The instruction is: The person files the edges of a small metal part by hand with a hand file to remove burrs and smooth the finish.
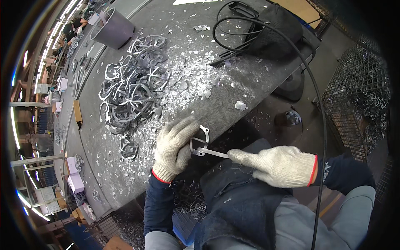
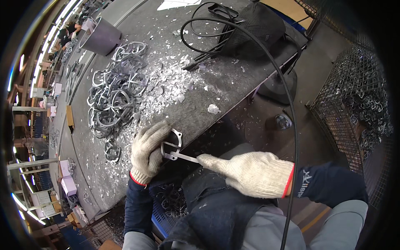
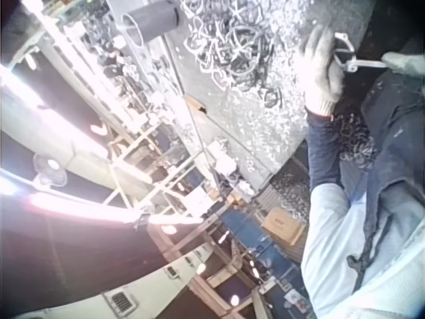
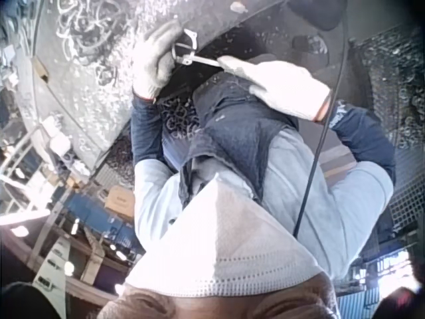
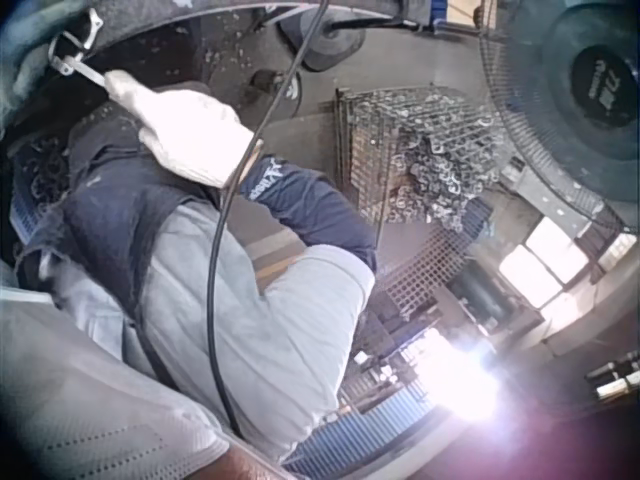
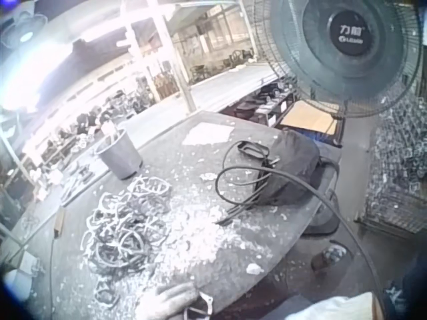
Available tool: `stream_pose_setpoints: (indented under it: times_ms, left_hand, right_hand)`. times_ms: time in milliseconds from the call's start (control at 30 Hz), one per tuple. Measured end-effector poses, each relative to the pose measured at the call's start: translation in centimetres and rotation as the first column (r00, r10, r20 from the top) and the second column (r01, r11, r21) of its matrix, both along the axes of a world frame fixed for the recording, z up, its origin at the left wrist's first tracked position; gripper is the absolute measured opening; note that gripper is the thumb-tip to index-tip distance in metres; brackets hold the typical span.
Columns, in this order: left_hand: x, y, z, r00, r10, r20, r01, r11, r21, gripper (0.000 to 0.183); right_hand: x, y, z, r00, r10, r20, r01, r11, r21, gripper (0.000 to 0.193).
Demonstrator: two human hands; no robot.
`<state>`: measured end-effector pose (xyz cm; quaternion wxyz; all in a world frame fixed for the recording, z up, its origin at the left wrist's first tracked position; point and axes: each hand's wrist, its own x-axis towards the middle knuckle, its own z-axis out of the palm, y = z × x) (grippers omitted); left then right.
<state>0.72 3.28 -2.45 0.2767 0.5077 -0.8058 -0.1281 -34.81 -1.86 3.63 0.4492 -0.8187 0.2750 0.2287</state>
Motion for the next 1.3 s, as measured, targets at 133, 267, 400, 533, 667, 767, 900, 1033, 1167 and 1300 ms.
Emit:
stream_pose_setpoints:
  times_ms: [133, 267, 400, 533, 667, 767, 900, 1033, 1167, 1300]
  left_hand:
    - [-0.1, 2.7, 0.0, 0.972, 0.233, -0.044, -0.232, 0.972, 0.026, 0.058]
    - [-1.1, 4.2, -0.7, 0.929, 0.355, -0.108, -0.357, 0.934, -0.005, 0.071]
    - [-1.6, 4.4, -0.9, 0.927, 0.353, 0.125, -0.356, 0.934, -0.001, 0.088]
    - [-0.8, 3.9, -0.3, 0.941, 0.306, 0.142, -0.313, 0.950, 0.023, 0.087]
    - [-0.7, 3.8, 0.1, 0.940, 0.310, 0.144, -0.322, 0.944, 0.071, 0.085]
    - [-0.9, 3.7, 0.3, 0.935, 0.314, 0.167, -0.331, 0.939, 0.088, 0.080]
    - [-1.2, 3.8, 0.5, 0.934, 0.315, 0.166, -0.338, 0.932, 0.130, 0.083]
    - [-1.0, 3.7, 0.4, 0.948, 0.294, 0.125, -0.308, 0.944, 0.120, 0.090]
    - [-1.6, 4.1, 0.1, 0.935, 0.303, 0.183, -0.325, 0.940, 0.106, 0.097]
    - [-2.5, 4.5, -0.5, 0.926, 0.340, 0.163, -0.353, 0.934, 0.056, 0.101]
  right_hand:
    - [-0.3, 0.8, -1.0, 0.997, -0.009, 0.080, 0.019, 0.992, -0.126, 0.086]
    - [-1.5, 0.2, -0.3, 0.939, -0.076, 0.335, 0.132, 0.980, -0.147, 0.084]
    - [-1.8, -0.7, -0.3, 0.967, -0.058, 0.246, 0.130, 0.949, -0.289, 0.086]
    - [-0.4, -0.6, -2.1, 0.965, 0.070, 0.253, 0.041, 0.913, -0.406, 0.078]
    - [0.8, -1.7, -2.9, 0.969, 0.132, 0.211, 0.026, 0.787, -0.616, 0.066]
    - [1.2, -4.1, -2.4, 0.976, 0.153, 0.152, -0.005, 0.722, -0.692, 0.068]
    - [1.9, -4.8, -1.5, 0.977, 0.151, 0.151, -0.028, 0.794, -0.607, 0.078]
    - [1.9, -2.7, -0.9, 0.983, 0.050, 0.174, 0.005, 0.953, -0.304, 0.081]
    - [1.4, -1.6, -0.6, 0.998, 0.049, 0.048, -0.034, 0.963, -0.267, 0.083]
    - [1.6, -1.7, -0.6, 0.959, -0.098, 0.266, 0.108, 0.994, -0.022, 0.086]
